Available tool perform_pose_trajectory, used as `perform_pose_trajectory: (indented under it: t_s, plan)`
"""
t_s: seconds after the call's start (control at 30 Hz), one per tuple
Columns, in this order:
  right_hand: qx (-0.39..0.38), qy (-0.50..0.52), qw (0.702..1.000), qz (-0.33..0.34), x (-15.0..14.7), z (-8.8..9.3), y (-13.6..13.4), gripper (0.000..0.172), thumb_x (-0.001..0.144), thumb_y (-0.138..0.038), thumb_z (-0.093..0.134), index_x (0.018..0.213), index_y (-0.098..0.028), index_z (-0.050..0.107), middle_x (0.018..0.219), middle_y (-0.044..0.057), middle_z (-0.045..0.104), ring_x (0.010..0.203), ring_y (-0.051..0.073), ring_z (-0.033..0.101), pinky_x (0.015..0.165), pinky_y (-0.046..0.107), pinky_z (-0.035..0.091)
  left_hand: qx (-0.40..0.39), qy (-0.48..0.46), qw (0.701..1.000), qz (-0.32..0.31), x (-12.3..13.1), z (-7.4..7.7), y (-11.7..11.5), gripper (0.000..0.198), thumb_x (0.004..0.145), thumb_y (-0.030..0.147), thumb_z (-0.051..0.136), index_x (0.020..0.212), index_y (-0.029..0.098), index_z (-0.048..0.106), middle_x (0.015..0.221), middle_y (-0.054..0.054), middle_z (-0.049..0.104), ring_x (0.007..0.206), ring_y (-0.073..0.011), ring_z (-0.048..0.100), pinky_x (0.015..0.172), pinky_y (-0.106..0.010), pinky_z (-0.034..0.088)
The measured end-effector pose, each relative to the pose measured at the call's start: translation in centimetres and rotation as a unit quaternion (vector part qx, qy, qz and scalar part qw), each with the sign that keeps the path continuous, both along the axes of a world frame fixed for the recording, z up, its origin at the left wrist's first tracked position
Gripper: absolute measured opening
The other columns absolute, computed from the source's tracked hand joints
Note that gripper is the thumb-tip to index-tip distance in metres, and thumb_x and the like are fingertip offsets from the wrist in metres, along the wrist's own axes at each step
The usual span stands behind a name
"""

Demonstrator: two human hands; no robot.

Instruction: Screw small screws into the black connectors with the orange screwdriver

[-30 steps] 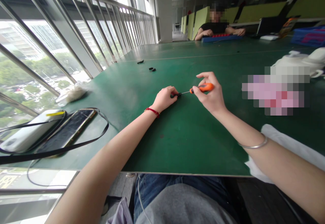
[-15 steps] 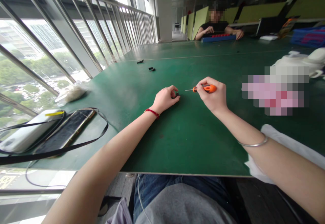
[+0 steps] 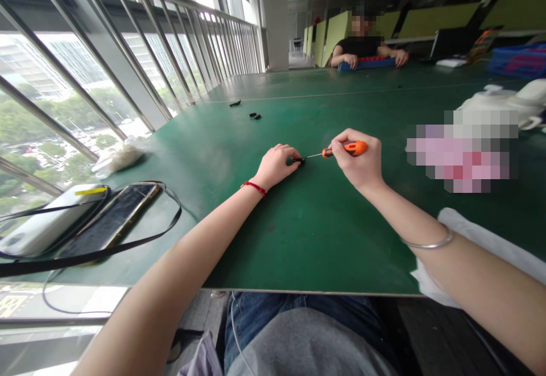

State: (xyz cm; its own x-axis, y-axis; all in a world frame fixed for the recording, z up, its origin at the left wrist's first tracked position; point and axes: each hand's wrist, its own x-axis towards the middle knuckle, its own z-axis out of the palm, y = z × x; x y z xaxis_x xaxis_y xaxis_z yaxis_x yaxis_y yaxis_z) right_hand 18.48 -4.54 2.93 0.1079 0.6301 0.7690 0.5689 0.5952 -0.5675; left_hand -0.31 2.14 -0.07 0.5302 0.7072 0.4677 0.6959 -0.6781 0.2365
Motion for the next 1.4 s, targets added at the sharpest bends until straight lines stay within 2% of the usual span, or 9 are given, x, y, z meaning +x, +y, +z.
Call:
perform_pose_trajectory:
  t_s: [0.47, 0.6, 0.73, 0.9, 1.0, 1.1, 1.23, 1.33, 1.4]
  plan:
    - [-0.009, -0.028, 1.0, 0.004, -0.2, -0.1, 0.0, 0.015, 0.073, -0.025, 0.055, 0.058, -0.022, 0.055, 0.058, -0.001, 0.062, 0.057, 0.015, 0.058, 0.06, 0.028, 0.042, 0.023, 0.029, 0.999, 0.017, 0.4, 0.3, -0.6, 0.011, 0.08, 0.023, 0.057, 0.086, 0.02, 0.066, 0.091, -0.002, 0.067, 0.09, -0.0205, 0.058, 0.076, -0.031, 0.045]
    - [0.003, -0.036, 0.999, 0.007, -0.3, -0.1, -0.1, 0.003, 0.07, -0.024, 0.058, 0.073, -0.023, 0.056, 0.062, -0.002, 0.058, 0.057, 0.015, 0.056, 0.067, 0.03, 0.045, 0.03, 0.041, 0.999, 0.021, 0.5, 0.5, -0.7, 0.011, 0.08, 0.024, 0.056, 0.085, 0.02, 0.066, 0.09, -0.002, 0.067, 0.088, -0.0206, 0.058, 0.075, -0.031, 0.044]
    - [0.008, -0.022, 1.0, 0.021, -0.3, -0.2, -0.1, 0.024, 0.067, -0.023, 0.061, 0.09, -0.024, 0.054, 0.065, -0.004, 0.053, 0.059, 0.014, 0.054, 0.068, 0.031, 0.046, 0.037, 0.062, 0.997, 0.029, 0.7, 0.8, -1.0, 0.012, 0.08, 0.023, 0.056, 0.084, 0.02, 0.066, 0.09, -0.003, 0.067, 0.088, -0.0212, 0.059, 0.074, -0.031, 0.044]
    - [-0.02, -0.054, 0.998, 0.02, -0.4, -0.1, -0.2, 0.013, 0.075, -0.032, 0.058, 0.067, -0.022, 0.056, 0.053, -0.004, 0.052, 0.052, 0.014, 0.051, 0.069, 0.032, 0.044, 0.056, 0.085, 0.994, 0.044, 1.2, 1.0, -1.5, 0.012, 0.079, 0.022, 0.054, 0.081, 0.019, 0.066, 0.088, -0.004, 0.067, 0.087, -0.0221, 0.059, 0.072, -0.032, 0.044]
    - [0.011, -0.053, 0.999, 0.01, -0.5, 0.0, -0.3, 0.008, 0.071, -0.025, 0.059, 0.078, -0.022, 0.059, 0.064, -0.002, 0.058, 0.059, 0.014, 0.055, 0.07, 0.031, 0.045, 0.066, 0.093, 0.992, 0.055, 1.5, 1.0, -1.7, 0.013, 0.078, 0.021, 0.053, 0.078, 0.018, 0.066, 0.086, -0.004, 0.067, 0.086, -0.0222, 0.059, 0.072, -0.033, 0.043]
    - [0.011, -0.04, 0.999, 0.023, -0.5, 0.0, -0.2, 0.023, 0.068, -0.024, 0.061, 0.091, -0.023, 0.056, 0.063, -0.004, 0.054, 0.056, 0.013, 0.052, 0.065, 0.03, 0.044, 0.079, 0.107, 0.989, 0.06, 1.7, 1.0, -1.8, 0.015, 0.079, 0.02, 0.052, 0.077, 0.018, 0.067, 0.085, -0.004, 0.067, 0.086, -0.0221, 0.059, 0.073, -0.034, 0.043]
    - [-0.005, -0.059, 0.998, 0.028, -0.5, -0.2, 0.0, 0.009, 0.074, -0.03, 0.06, 0.071, -0.022, 0.056, 0.048, -0.006, 0.045, 0.046, 0.012, 0.046, 0.064, 0.03, 0.043, 0.094, 0.119, 0.987, 0.057, 1.6, 1.0, -1.8, 0.019, 0.08, 0.02, 0.05, 0.078, 0.018, 0.068, 0.084, -0.004, 0.069, 0.085, -0.0217, 0.06, 0.073, -0.034, 0.042]
    - [0.019, -0.051, 0.998, 0.006, -0.5, -0.2, 0.0, 0.006, 0.072, -0.026, 0.06, 0.077, -0.023, 0.059, 0.057, -0.004, 0.054, 0.055, 0.014, 0.053, 0.07, 0.031, 0.044, 0.095, 0.125, 0.986, 0.056, 1.6, 1.1, -1.8, 0.019, 0.08, 0.021, 0.05, 0.079, 0.018, 0.069, 0.083, -0.004, 0.069, 0.084, -0.0217, 0.06, 0.073, -0.034, 0.042]
    - [0.022, -0.033, 0.999, 0.008, -0.5, -0.2, 0.0, 0.022, 0.069, -0.024, 0.062, 0.09, -0.023, 0.058, 0.064, -0.004, 0.056, 0.059, 0.015, 0.055, 0.07, 0.031, 0.045, 0.095, 0.127, 0.986, 0.055, 1.5, 1.1, -1.7, 0.019, 0.08, 0.022, 0.05, 0.079, 0.018, 0.069, 0.083, -0.004, 0.07, 0.084, -0.0217, 0.06, 0.073, -0.034, 0.043]
